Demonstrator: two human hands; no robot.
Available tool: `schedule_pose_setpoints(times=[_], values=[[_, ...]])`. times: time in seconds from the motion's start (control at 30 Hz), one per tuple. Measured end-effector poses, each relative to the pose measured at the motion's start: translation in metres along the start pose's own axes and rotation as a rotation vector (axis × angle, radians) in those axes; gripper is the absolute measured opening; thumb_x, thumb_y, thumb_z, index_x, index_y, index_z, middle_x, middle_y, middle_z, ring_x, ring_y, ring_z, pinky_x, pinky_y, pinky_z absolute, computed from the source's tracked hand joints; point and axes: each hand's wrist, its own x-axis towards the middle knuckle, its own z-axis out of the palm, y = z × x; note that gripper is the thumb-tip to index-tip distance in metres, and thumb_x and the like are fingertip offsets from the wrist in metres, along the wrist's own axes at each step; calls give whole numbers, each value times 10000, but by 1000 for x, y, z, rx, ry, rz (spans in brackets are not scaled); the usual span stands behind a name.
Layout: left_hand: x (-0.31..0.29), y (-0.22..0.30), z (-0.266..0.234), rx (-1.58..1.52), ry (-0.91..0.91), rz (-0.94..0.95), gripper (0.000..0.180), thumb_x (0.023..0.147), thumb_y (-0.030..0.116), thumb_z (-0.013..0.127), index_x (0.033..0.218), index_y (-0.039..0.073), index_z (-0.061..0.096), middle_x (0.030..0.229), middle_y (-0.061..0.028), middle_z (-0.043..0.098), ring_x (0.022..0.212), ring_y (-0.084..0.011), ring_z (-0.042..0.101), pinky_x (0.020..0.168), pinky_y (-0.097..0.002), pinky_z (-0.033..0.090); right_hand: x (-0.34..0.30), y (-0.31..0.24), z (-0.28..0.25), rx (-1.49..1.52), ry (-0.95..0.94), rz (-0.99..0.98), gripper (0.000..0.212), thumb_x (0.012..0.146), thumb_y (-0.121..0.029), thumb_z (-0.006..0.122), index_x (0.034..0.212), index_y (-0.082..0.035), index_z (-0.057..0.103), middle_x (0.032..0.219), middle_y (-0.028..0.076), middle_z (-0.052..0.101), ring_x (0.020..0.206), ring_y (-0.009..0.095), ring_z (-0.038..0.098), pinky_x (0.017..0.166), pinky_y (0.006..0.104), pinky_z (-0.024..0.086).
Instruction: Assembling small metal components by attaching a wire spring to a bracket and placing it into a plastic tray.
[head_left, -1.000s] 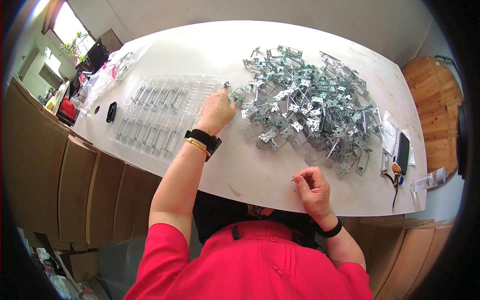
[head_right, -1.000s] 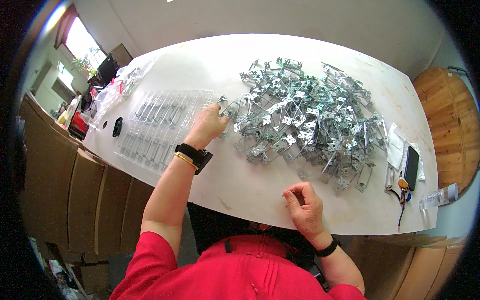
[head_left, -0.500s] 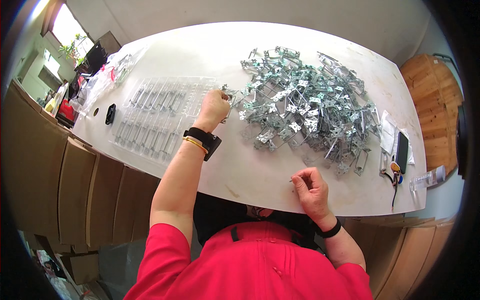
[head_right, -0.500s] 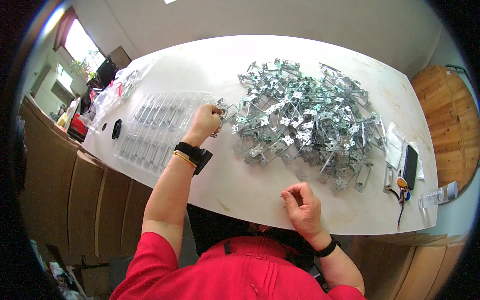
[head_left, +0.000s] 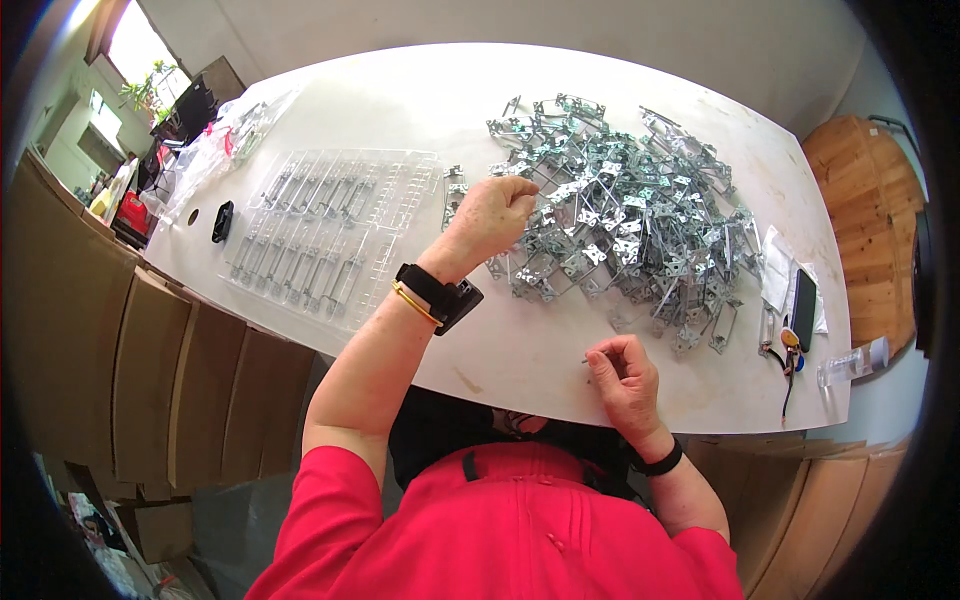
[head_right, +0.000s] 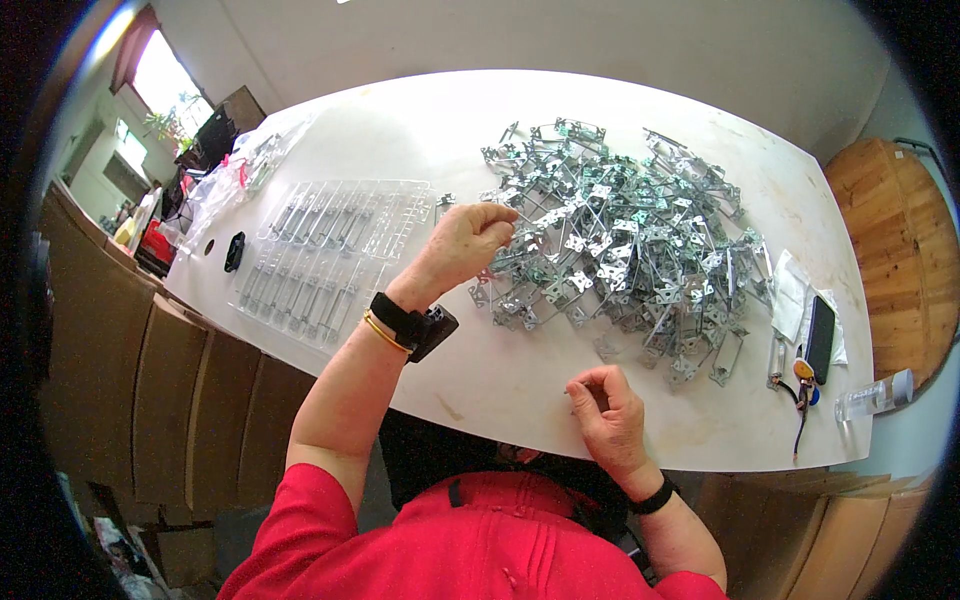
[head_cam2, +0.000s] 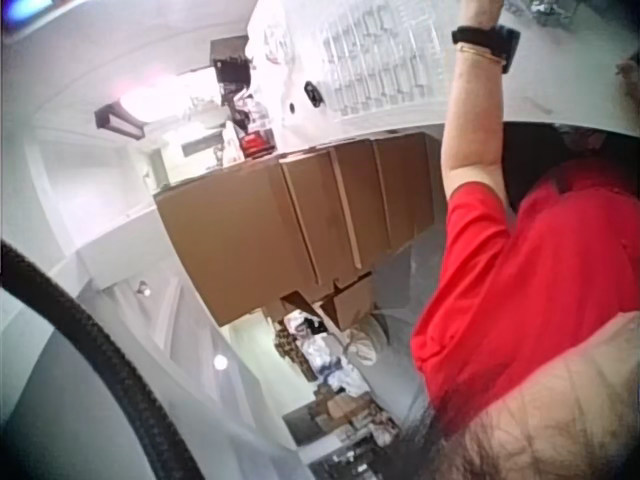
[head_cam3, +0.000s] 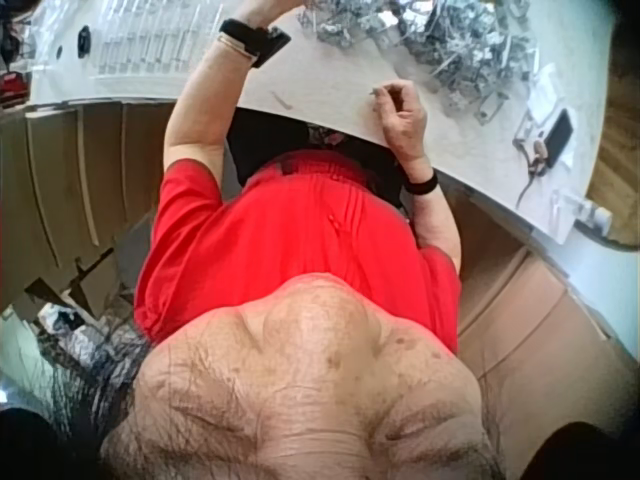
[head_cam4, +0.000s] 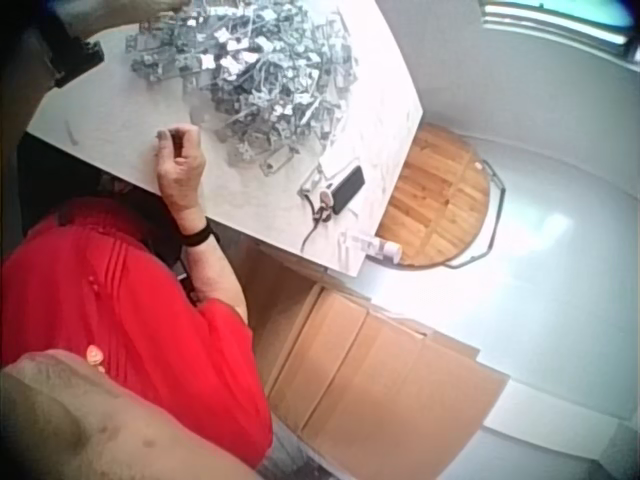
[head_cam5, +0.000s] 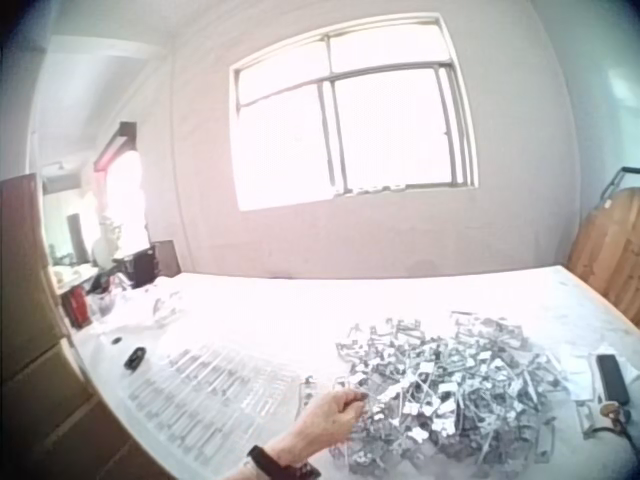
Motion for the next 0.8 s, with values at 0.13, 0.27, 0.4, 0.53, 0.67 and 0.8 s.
schedule_pose_setpoints(times=[0.13,0.27,0.4,0.53,0.67,0.8], values=[[15,-47,-27,249,298,132,283,995,124,615,1177,-44,751,972,-202,786,879,-236,759,806,-373,594,0,-4,4,11,-13,10,150,1035,-140,729,1048,-39,620,814,-3,663,703,64,616,647,247,506],[11,-63,-54,534,400,40,313,976,185,642,1158,-43,753,1009,-255,775,957,-329,767,874,-426,588,1,-7,3,-6,-11,5,152,1035,-142,730,1047,-39,619,809,0,664,699,67,617,645,248,506],[6,-67,-47,592,200,-223,344,932,239,685,1134,-35,738,1100,-298,736,1086,-435,716,953,-498,571,1,-4,0,-25,-7,-1,154,1036,-142,728,1046,-38,615,807,1,664,700,72,618,646,251,507],[13,-88,-40,641,135,-258,361,932,225,696,1231,23,707,1205,-267,712,1123,-442,698,978,-518,570,2,-9,1,-52,-15,-20,155,1037,-143,727,1046,-38,613,798,0,658,697,75,613,643,249,500],[21,-102,-33,684,131,-209,334,925,145,675,1249,70,715,1214,-238,712,1130,-442,696,980,-518,570,2,-9,2,-61,-17,-17,155,1036,-143,728,1045,-39,613,796,-1,657,695,75,612,643,248,499],[23,-97,-26,711,111,-218,322,905,97,652,1213,44,731,1200,-254,722,1107,-446,707,969,-509,573,1,-9,0,-59,-7,-10,153,1034,-140,729,1046,-41,613,795,3,659,695,77,615,643,253,504]])
